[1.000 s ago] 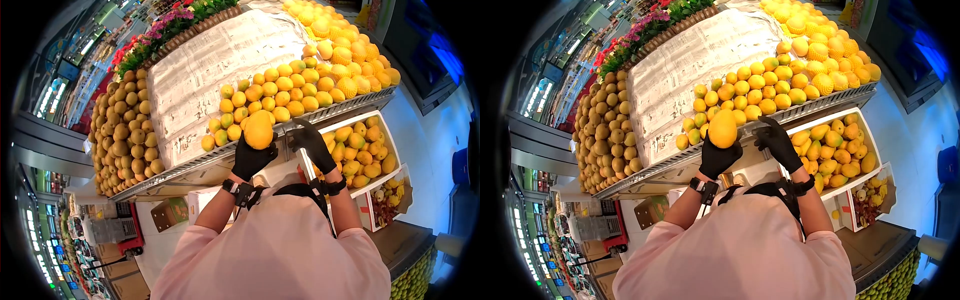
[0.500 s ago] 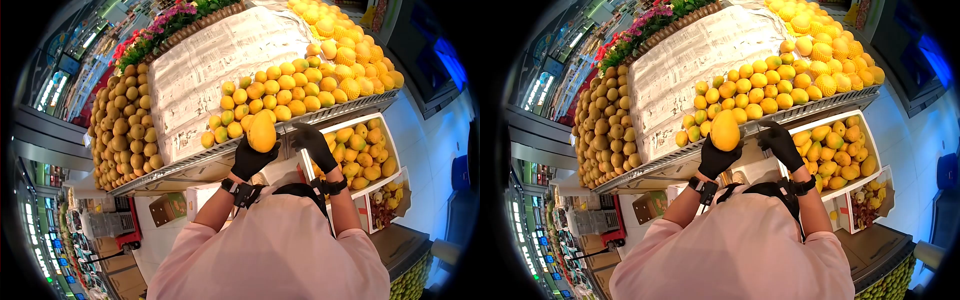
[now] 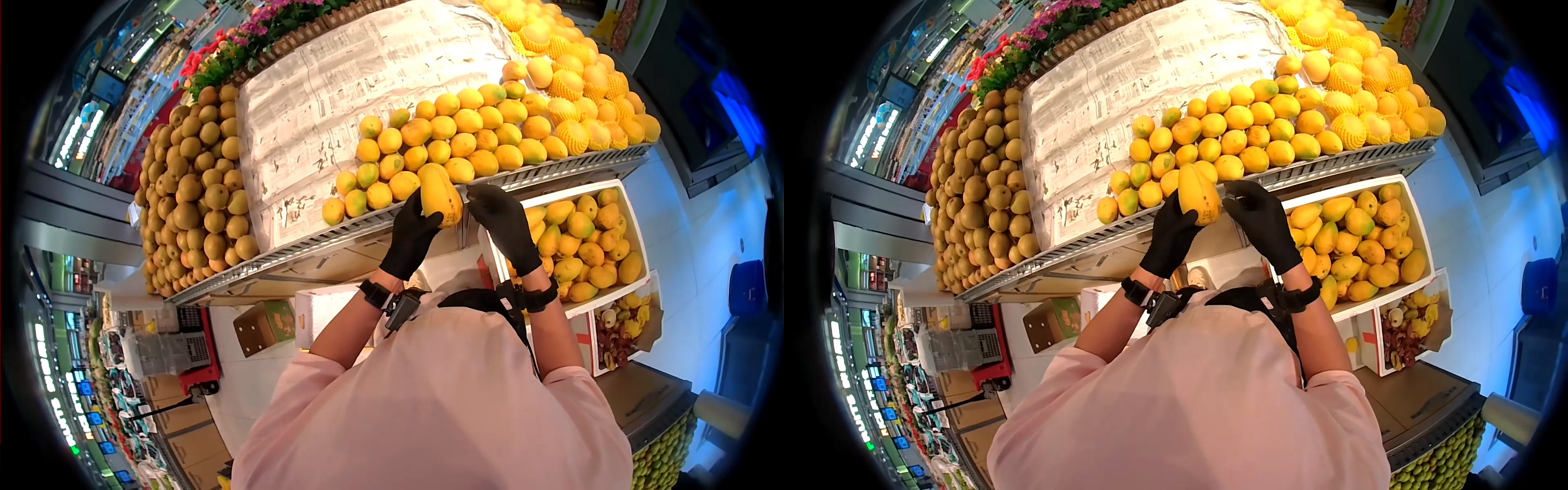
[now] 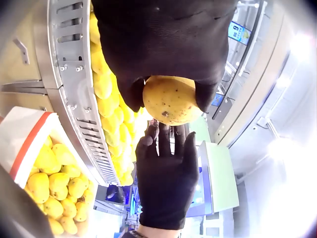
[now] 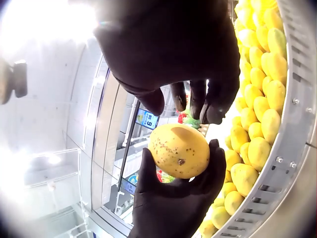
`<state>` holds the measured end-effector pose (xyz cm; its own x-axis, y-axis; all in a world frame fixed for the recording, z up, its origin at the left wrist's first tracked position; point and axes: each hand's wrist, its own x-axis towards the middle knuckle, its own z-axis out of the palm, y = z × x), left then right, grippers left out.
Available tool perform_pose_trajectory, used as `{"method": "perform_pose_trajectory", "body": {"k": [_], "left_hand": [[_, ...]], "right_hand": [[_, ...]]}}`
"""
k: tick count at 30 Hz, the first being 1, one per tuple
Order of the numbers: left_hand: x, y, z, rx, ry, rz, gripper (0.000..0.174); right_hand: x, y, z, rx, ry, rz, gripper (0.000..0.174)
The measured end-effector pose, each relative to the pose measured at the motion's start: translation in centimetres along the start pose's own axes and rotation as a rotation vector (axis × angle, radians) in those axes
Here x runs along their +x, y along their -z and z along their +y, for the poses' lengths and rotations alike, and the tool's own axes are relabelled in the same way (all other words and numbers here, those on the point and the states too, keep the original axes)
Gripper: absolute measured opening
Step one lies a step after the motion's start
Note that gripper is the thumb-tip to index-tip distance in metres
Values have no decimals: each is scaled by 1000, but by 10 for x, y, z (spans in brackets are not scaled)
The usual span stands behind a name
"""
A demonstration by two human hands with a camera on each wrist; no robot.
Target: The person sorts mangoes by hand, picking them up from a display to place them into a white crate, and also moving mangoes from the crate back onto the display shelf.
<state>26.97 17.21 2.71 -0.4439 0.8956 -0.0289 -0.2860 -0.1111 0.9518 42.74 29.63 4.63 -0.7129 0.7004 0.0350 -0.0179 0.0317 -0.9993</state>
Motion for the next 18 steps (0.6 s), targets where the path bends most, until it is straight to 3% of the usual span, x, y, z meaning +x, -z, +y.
{"method": "perform_pose_trajectory", "body": {"k": [2, 8, 11, 13, 18], "left_hand": [[-3, -2, 6, 359, -52, 87, 72], [-4, -10, -6, 617, -421, 324, 70], [-13, -5, 3, 948, -567, 306, 72], [-18, 0, 4, 956, -575, 276, 72], [-28, 26, -8, 887, -426, 299, 79]], "right_hand": [[0, -3, -1, -5, -10, 7, 44], [2, -27, 0, -100, -4, -66, 59], [3, -35, 2, -175, -21, -60, 65], [6, -43, 12, -185, 50, -45, 64], [21, -60, 21, -128, -49, -198, 51]]}}
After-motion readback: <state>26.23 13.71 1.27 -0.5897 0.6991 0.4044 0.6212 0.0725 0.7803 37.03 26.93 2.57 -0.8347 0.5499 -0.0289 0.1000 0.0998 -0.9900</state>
